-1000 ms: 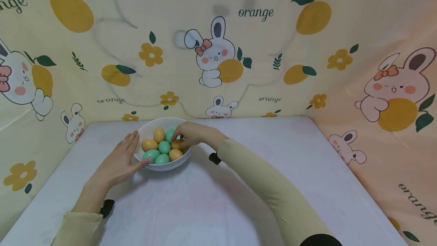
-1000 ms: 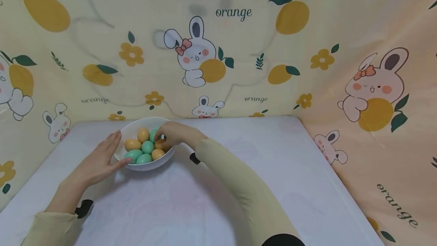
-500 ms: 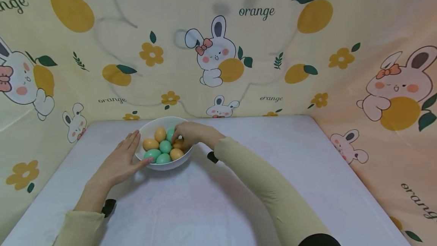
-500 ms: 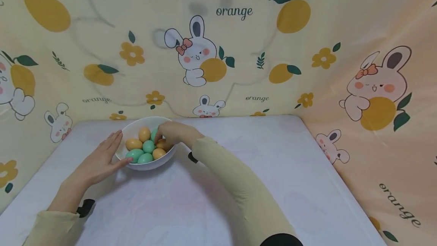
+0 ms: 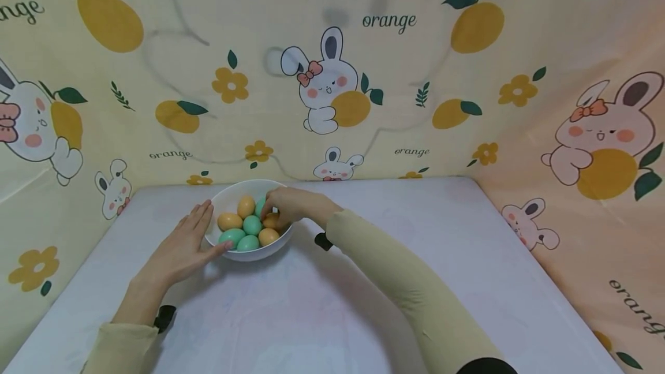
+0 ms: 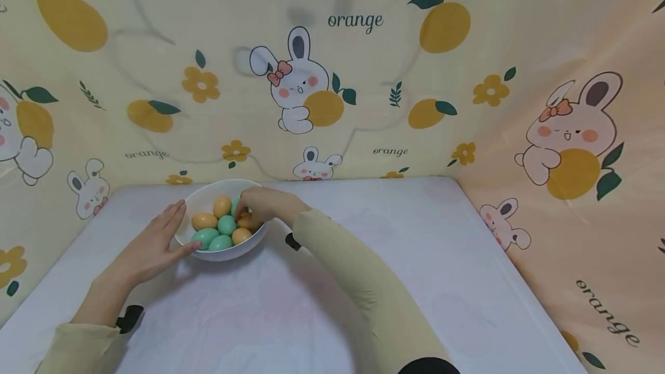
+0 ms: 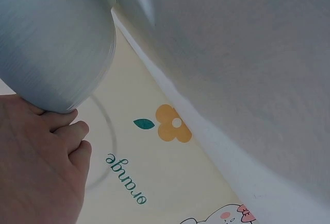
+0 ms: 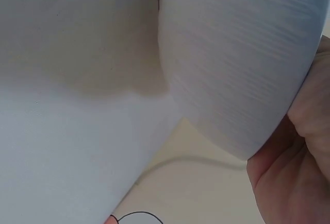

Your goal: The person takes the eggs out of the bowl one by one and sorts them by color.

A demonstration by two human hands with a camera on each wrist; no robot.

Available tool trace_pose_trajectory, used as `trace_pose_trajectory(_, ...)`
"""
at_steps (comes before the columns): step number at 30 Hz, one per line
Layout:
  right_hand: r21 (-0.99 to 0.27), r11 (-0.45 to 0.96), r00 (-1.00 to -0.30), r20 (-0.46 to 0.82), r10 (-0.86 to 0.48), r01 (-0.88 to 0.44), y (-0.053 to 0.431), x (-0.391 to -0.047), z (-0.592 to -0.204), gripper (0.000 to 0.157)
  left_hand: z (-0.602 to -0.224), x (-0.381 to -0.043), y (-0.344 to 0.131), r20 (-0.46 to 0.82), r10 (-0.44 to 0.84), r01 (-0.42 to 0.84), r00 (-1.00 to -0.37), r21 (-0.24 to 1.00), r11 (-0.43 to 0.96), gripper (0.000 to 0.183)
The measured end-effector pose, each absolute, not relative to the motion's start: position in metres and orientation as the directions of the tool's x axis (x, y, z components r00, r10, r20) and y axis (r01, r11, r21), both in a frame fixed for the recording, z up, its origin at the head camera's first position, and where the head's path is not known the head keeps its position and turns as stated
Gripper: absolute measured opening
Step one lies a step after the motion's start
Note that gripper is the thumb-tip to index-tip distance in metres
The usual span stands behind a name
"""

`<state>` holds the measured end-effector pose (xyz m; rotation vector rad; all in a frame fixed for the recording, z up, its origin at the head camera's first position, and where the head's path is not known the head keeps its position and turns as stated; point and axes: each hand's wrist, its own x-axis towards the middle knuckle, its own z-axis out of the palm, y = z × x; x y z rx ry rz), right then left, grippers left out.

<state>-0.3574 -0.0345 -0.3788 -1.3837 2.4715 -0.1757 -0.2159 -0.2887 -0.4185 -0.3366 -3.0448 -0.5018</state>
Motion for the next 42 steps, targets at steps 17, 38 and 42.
trace_pose_trajectory(17, -0.413, 0.518, -0.545, -0.061, -0.836, -0.749, -0.016, -0.350, -0.380, 0.045, -0.417, -0.215, -0.287, 0.064, 0.204, 0.214, -0.977, 0.314, 0.925, 0.112)
trace_pose_trajectory(38, -0.580, 0.341, -0.623, 0.400, -0.673, -0.740, 0.050, -0.327, -0.388, 0.048, -0.418, -0.215, -0.287, 0.061, 0.206, 0.215, -0.977, 0.307, 0.927, 0.111)
trace_pose_trajectory(42, -0.600, 0.321, -0.646, 0.466, -0.604, -0.733, 0.065, -0.325, -0.391, 0.049, -0.417, -0.214, -0.286, 0.052, 0.203, 0.209, -0.978, 0.307, 0.928, 0.111)
